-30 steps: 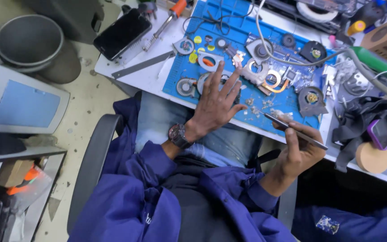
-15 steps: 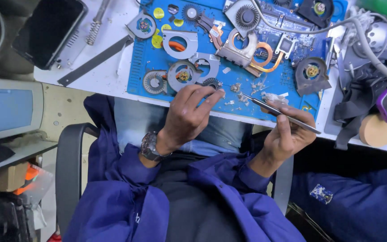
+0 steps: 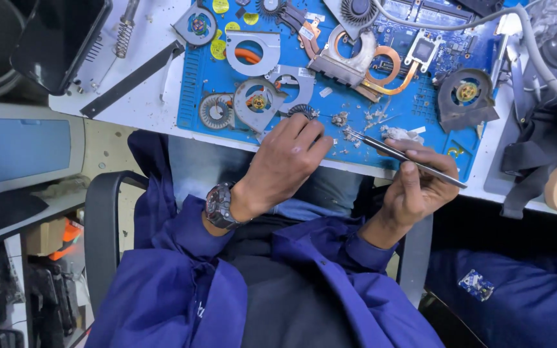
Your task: Cleaning dust and debris from a laptop cooling fan using tweezers
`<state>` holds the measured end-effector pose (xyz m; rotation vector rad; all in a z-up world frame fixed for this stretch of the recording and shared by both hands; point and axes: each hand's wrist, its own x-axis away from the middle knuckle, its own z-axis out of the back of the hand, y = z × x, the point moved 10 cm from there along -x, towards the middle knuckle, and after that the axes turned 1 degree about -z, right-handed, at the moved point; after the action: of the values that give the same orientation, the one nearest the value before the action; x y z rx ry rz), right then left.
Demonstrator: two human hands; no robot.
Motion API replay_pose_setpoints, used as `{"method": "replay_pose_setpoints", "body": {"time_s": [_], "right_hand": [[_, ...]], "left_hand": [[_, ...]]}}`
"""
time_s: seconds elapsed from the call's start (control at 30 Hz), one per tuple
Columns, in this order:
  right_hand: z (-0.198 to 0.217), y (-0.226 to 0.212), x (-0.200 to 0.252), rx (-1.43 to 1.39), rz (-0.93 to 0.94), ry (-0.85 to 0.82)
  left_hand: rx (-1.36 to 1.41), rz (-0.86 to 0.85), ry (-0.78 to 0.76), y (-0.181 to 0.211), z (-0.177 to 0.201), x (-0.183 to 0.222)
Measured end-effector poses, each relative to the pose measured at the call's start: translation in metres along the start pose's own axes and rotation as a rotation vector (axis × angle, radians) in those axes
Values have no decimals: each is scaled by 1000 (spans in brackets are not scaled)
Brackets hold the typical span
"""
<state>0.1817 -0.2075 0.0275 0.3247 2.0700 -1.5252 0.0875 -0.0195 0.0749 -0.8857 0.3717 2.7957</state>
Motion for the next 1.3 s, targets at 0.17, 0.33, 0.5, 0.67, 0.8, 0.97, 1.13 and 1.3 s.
{"method": "replay_pose_setpoints", "body": {"time_s": [0.17,0.33,0.5,0.67,0.8,0.97,1.13,1.3], "right_hand": [[0,-1,0,-30,1,-17],[1,-5,2,-34,19,-14],[-6,7,19,-225,-123,1],[-17,19,26,-311,-166,6],[-17,22,27,-305,-172,-10],[-28,27,27,-303,-191,21],[-35,18,21,-261,-195,25],[-32,23,27,-282,-194,13]], "left_hand": [[-31,15,-30,2,-10,0],[219,155,16,-17,13,-6],[756,497,174,-56,20,16],[911,579,265,-71,26,12],[981,587,320,-78,23,19],[1086,650,296,-75,7,29],[1163,728,232,-68,1,27],[1271,767,228,-66,-5,29]]}}
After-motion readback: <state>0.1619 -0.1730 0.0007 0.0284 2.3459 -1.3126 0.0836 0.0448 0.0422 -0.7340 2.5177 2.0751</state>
